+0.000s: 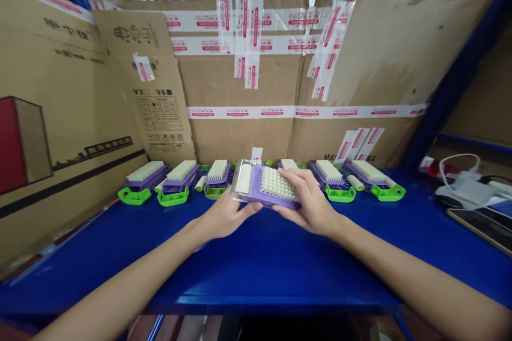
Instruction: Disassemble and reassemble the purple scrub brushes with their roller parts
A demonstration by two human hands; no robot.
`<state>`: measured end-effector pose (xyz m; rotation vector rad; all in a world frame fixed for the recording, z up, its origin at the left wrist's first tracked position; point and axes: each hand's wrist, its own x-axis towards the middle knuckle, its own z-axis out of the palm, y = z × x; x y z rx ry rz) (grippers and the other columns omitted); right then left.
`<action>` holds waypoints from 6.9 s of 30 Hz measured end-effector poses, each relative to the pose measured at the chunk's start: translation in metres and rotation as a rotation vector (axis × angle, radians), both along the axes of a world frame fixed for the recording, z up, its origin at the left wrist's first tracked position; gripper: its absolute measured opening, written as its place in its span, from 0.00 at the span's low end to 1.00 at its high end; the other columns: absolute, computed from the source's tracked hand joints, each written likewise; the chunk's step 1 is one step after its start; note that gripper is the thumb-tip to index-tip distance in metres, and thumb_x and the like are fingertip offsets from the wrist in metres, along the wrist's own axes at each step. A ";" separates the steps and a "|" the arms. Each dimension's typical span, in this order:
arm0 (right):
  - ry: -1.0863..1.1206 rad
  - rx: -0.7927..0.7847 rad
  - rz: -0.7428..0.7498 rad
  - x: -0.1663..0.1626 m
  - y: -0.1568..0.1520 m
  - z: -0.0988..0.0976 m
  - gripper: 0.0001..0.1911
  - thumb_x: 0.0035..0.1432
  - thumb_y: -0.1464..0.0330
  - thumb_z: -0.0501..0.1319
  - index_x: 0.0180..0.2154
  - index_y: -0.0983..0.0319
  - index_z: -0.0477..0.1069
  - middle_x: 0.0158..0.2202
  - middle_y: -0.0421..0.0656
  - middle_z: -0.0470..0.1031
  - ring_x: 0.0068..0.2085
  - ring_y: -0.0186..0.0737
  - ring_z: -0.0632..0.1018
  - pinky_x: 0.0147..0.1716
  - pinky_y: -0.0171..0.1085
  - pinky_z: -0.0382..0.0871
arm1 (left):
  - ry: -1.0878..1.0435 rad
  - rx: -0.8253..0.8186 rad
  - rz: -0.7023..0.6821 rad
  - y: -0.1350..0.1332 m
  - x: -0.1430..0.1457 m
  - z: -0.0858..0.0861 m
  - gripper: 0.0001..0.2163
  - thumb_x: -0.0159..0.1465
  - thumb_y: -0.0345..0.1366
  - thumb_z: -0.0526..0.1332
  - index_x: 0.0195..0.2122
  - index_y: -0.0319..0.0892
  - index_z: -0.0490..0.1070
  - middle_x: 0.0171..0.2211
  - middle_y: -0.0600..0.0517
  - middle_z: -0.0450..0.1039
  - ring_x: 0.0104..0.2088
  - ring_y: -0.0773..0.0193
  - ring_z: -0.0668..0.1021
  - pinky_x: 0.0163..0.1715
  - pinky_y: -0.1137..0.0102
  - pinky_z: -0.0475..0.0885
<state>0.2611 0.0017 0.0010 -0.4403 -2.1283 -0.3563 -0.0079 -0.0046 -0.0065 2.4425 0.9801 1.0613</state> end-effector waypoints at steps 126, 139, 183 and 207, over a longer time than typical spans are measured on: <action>0.152 -0.135 0.115 -0.002 -0.006 0.012 0.16 0.74 0.65 0.61 0.59 0.57 0.64 0.57 0.53 0.77 0.56 0.53 0.80 0.54 0.56 0.79 | -0.231 -0.306 -0.024 -0.006 0.009 0.005 0.31 0.67 0.52 0.70 0.65 0.44 0.63 0.61 0.41 0.77 0.58 0.46 0.81 0.58 0.53 0.78; -0.053 -0.326 0.097 -0.004 -0.005 0.006 0.26 0.77 0.59 0.59 0.68 0.60 0.58 0.60 0.56 0.77 0.57 0.54 0.82 0.55 0.54 0.79 | 0.118 -0.025 -0.001 -0.009 0.002 0.005 0.32 0.73 0.48 0.66 0.74 0.49 0.58 0.71 0.41 0.68 0.69 0.44 0.73 0.69 0.51 0.69; 0.116 -0.107 0.138 -0.014 -0.013 -0.002 0.15 0.80 0.61 0.54 0.61 0.59 0.62 0.47 0.50 0.77 0.46 0.47 0.79 0.44 0.45 0.78 | 0.030 0.285 0.011 -0.009 0.003 0.005 0.27 0.72 0.52 0.67 0.67 0.45 0.73 0.60 0.42 0.80 0.58 0.48 0.82 0.59 0.55 0.79; 0.178 -0.269 0.029 -0.016 -0.017 -0.003 0.11 0.79 0.60 0.55 0.55 0.58 0.66 0.47 0.48 0.80 0.45 0.47 0.83 0.43 0.44 0.77 | -0.167 -0.089 0.084 -0.011 0.014 0.001 0.30 0.63 0.57 0.72 0.61 0.46 0.80 0.59 0.43 0.82 0.58 0.45 0.83 0.61 0.53 0.78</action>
